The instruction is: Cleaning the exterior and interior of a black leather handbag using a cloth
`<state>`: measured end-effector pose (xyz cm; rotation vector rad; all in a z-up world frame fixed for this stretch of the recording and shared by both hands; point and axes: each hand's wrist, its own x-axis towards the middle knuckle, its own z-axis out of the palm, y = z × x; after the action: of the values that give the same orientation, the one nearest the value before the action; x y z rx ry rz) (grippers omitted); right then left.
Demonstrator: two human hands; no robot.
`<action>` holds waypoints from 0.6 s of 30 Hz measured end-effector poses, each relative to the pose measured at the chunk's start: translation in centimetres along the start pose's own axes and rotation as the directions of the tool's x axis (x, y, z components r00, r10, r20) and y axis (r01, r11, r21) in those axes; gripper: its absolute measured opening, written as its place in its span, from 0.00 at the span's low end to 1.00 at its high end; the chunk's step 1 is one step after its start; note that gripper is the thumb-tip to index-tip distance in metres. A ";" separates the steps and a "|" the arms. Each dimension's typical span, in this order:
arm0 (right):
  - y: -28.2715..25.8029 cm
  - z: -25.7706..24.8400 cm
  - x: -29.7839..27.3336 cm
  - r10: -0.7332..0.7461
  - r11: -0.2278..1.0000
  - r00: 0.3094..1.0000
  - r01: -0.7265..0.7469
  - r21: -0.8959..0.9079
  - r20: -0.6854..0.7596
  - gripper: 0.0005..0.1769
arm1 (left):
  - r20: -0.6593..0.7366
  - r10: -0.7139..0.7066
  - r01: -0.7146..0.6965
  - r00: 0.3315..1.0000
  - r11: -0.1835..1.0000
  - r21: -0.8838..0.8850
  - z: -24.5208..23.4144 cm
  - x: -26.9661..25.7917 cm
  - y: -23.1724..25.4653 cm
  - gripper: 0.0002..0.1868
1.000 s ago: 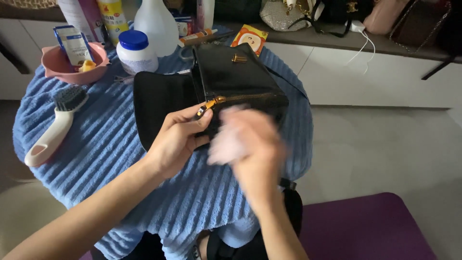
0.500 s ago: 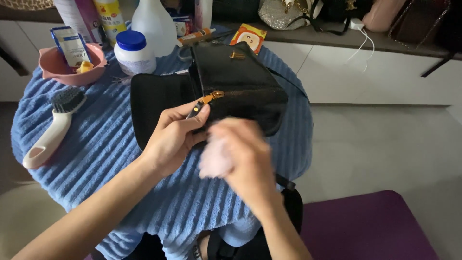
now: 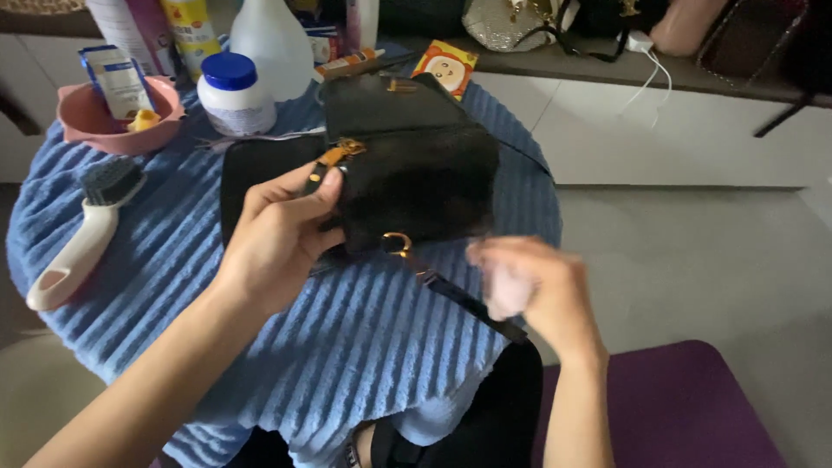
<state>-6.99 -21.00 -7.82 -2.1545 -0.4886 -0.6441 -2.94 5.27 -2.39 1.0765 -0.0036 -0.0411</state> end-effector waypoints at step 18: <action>11.3 2.0 0.7 0.409 0.514 0.912 -0.245 0.822 0.015 0.28 | 0.493 0.203 -0.448 0.846 0.773 0.450 1.3 -0.8 1.6 0.21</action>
<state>0.18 -26.04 -15.23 -1.2142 -0.1832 -0.2849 -3.73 4.89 -0.33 1.6207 -0.6405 0.0584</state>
